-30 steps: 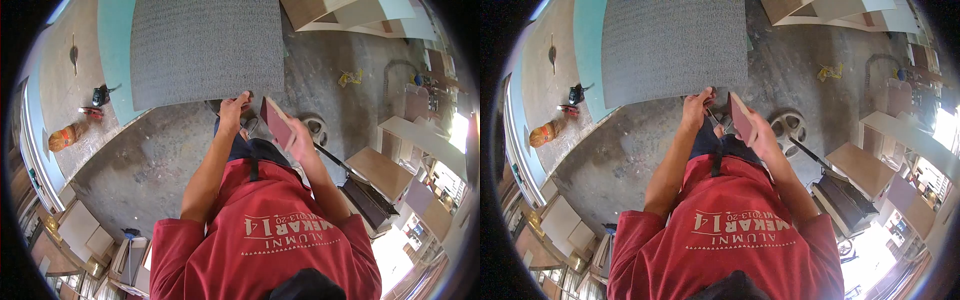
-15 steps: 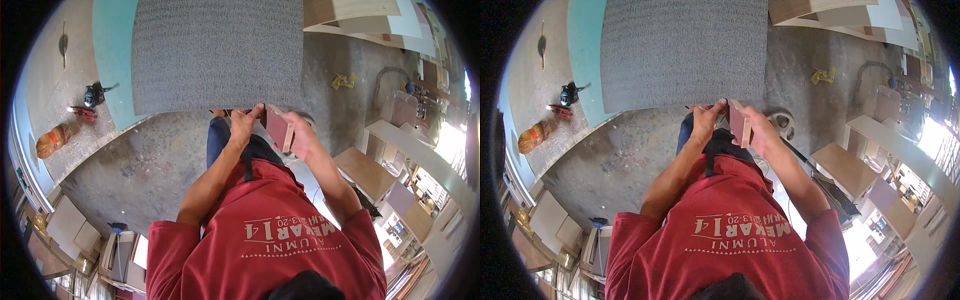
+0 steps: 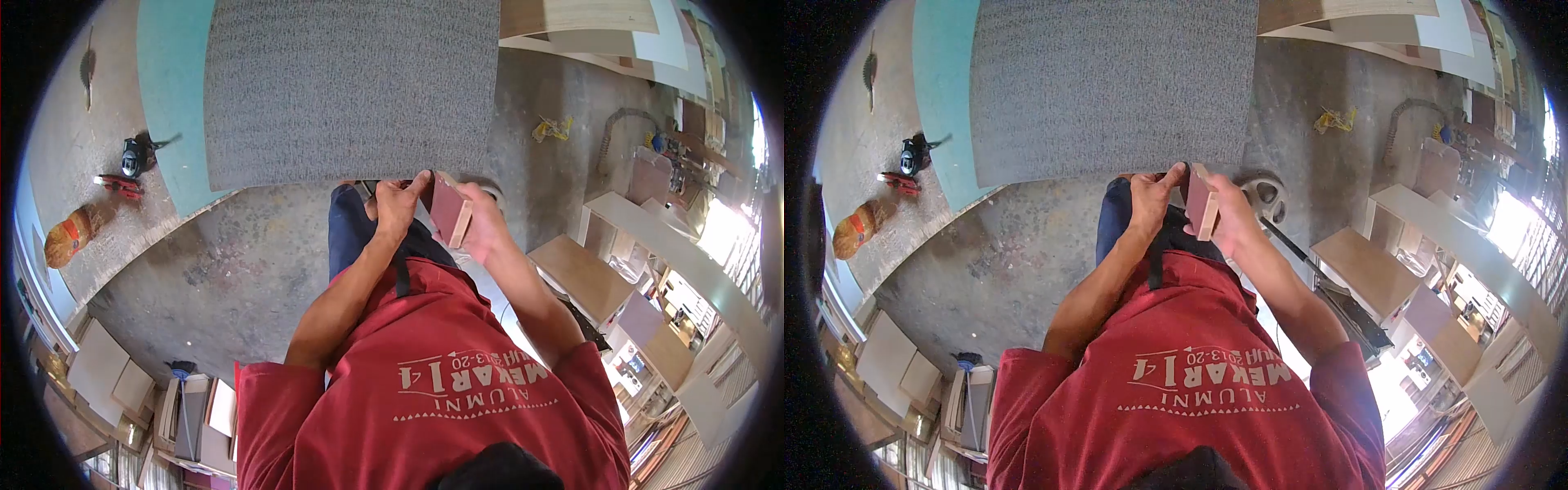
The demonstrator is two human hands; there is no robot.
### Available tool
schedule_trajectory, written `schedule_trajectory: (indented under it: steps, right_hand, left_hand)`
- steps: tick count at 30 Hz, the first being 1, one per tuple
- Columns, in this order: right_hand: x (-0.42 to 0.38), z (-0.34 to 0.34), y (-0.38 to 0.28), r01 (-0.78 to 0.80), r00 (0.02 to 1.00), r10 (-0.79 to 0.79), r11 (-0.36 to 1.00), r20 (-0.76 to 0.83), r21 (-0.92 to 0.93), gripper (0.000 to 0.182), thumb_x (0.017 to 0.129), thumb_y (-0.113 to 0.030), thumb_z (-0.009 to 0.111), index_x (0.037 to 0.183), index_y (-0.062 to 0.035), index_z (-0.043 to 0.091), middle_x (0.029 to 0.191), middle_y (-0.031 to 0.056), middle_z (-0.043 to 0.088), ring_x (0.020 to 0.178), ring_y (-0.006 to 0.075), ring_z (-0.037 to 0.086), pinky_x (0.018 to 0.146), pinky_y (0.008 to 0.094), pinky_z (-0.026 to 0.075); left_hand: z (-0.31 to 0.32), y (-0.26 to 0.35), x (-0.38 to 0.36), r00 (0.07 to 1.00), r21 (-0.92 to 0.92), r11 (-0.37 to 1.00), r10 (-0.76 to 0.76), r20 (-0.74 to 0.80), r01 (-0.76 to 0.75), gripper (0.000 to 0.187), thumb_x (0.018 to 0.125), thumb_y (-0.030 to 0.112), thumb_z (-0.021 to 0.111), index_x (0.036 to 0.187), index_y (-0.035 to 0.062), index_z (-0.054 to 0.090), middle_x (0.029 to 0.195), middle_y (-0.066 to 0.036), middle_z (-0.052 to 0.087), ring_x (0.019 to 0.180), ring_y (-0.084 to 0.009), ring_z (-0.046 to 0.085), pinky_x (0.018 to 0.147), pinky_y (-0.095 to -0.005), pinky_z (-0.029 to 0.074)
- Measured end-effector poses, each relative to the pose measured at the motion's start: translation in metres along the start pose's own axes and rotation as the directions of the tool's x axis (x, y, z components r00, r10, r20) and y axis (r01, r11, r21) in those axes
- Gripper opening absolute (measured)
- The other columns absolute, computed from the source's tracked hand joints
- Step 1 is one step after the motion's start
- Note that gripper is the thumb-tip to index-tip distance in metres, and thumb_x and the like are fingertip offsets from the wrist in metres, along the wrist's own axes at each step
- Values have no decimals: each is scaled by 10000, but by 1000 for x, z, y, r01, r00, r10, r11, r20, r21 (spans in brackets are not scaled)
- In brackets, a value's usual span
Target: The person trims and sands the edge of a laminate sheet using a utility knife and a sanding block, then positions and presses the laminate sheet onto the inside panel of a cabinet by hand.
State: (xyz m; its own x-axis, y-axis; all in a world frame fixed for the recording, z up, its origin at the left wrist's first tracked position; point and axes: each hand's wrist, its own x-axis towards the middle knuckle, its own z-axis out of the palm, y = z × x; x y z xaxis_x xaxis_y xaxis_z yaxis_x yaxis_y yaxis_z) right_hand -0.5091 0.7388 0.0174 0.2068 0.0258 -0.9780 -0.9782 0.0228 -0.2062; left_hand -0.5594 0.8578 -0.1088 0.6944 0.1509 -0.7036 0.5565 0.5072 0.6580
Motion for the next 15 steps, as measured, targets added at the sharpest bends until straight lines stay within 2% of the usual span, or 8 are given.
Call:
schedule_trajectory:
  steps: [2,4,5,9,11,13,14,15]
  right_hand:
    - [-1,1,4,-5,1000,5,1000,-24,-2,538,936,-445,548,1415,-202,514,1201,80,565,998,229,565,775,469,541]
    - [-26,0,11,111,993,-110,994,38,-20,578,946,-462,549,1470,-232,470,1183,58,566,987,226,565,779,481,536]
    - [-34,0,8,90,994,-89,996,60,-6,579,958,-474,533,1480,-235,455,1189,38,564,1001,215,555,779,482,530]
    - [-17,-2,14,102,992,-105,994,74,35,600,974,-485,500,1524,-265,406,1207,12,552,1043,201,537,786,465,521]
    - [-22,14,18,167,986,-169,982,-7,-82,589,987,-485,477,1523,-252,407,1254,0,546,1090,172,518,788,422,512]
    - [-39,-3,26,195,980,-188,971,62,-139,594,991,-486,465,1529,-244,398,1271,-6,540,1101,160,512,790,405,507]
    - [-50,-14,34,221,972,-199,955,123,-200,599,995,-488,453,1534,-236,390,1288,-13,534,1112,149,506,792,388,502]
    - [-57,-28,39,207,975,-186,959,124,-194,581,992,-387,511,1525,-179,409,1386,24,502,1125,138,498,789,398,506]
  left_hand:
    - [-2,-4,3,999,63,997,-33,-15,34,342,885,280,785,858,-60,762,799,-72,731,670,-120,624,627,-284,487]
    - [-1,-11,3,996,186,983,7,-88,10,366,869,354,784,762,5,766,662,11,653,595,-75,512,555,-278,405]
    - [-2,-16,4,996,190,982,4,-86,13,366,869,354,784,762,5,766,662,11,653,595,-75,512,555,-278,405]
    - [-1,-16,4,999,74,997,13,-42,-10,358,869,369,776,813,16,786,695,-14,678,640,-96,565,637,-288,447]
    - [-1,-7,1,1000,14,1000,11,-17,-11,338,872,344,777,821,10,786,708,-19,683,645,-105,580,666,-288,455]
    - [2,3,-3,996,-53,995,-84,-4,84,308,882,299,770,859,-8,781,778,-32,711,701,-124,627,727,-292,477]
    - [2,2,-5,996,-45,995,-86,-3,85,308,882,299,770,859,-8,781,778,-32,711,701,-124,627,727,-292,477]
    - [5,0,-3,1000,-114,993,-3,30,7,273,902,257,752,856,-12,753,805,-60,720,733,-136,643,658,-287,489]
